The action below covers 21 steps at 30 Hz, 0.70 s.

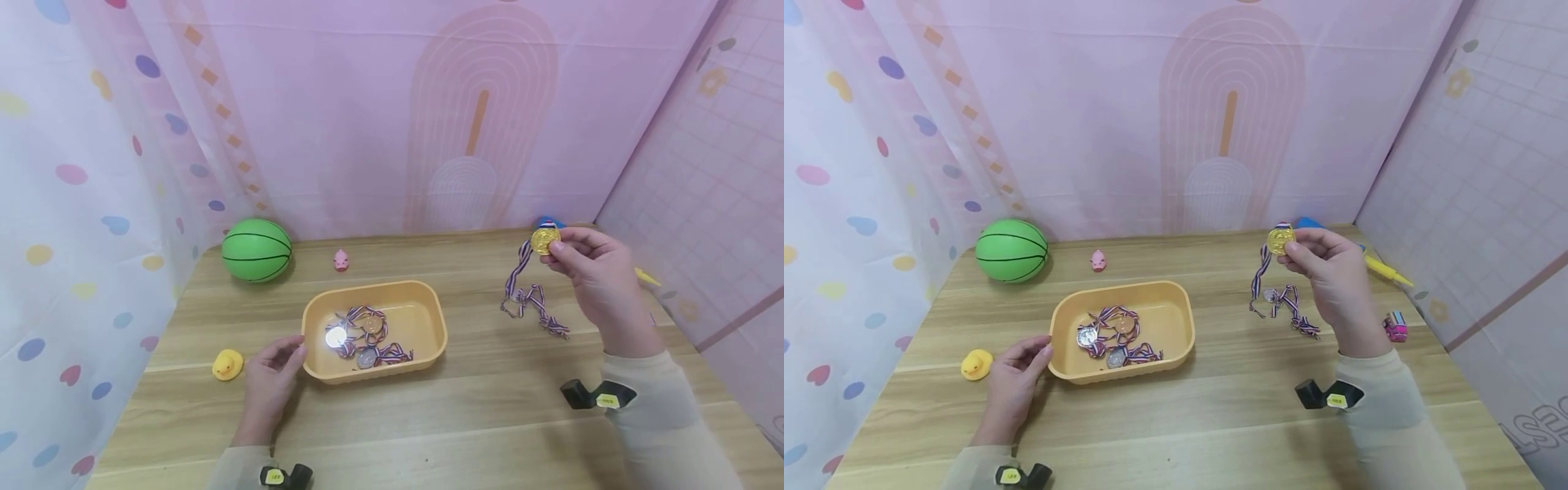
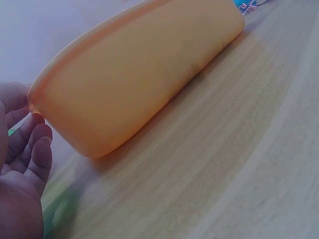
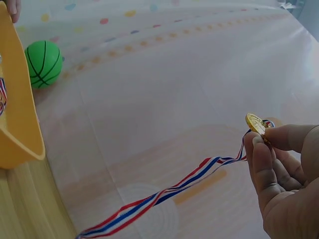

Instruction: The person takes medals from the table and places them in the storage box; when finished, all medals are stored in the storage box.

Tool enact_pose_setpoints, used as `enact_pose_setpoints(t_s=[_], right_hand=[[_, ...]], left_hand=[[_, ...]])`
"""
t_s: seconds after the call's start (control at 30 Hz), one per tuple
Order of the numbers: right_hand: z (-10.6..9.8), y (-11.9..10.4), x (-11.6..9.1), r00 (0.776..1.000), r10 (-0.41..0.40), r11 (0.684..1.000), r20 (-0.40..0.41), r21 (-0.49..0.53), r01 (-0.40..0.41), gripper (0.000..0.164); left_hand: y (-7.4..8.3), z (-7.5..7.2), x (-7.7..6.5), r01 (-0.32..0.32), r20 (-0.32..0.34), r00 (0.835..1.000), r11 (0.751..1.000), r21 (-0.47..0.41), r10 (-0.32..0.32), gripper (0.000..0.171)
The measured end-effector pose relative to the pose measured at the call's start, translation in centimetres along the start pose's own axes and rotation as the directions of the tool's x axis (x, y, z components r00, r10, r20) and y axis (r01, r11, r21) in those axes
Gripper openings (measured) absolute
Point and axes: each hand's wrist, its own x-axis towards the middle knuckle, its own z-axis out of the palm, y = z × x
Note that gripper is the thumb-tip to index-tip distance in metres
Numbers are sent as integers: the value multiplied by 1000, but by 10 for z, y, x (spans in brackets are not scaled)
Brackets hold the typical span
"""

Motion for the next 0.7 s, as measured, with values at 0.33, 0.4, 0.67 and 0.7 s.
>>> enact_pose_setpoints(t_s=[0.33, 0.4, 0.67, 0.7], right_hand=[[25, 17, 2, 999, 28, 999, 31, -33, -27, 16], [30, 19, 3, 999, 34, 998, 40, -52, -32, 16], [53, 27, 6, 992, 92, 987, 89, -138, -80, 15], [57, 28, 7, 991, 97, 986, 94, -146, -82, 15]], left_hand=[[0, -1, 0, 3, 1, 1000, 1000, 1, -3, 26], [1, -1, 0, 7, 1, 1000, 1000, -3, -7, 26], [0, -1, -1, 7, -5, 1000, 1000, -10, -7, 26], [-1, -1, -1, 7, -4, 1000, 1000, -10, -7, 26]])
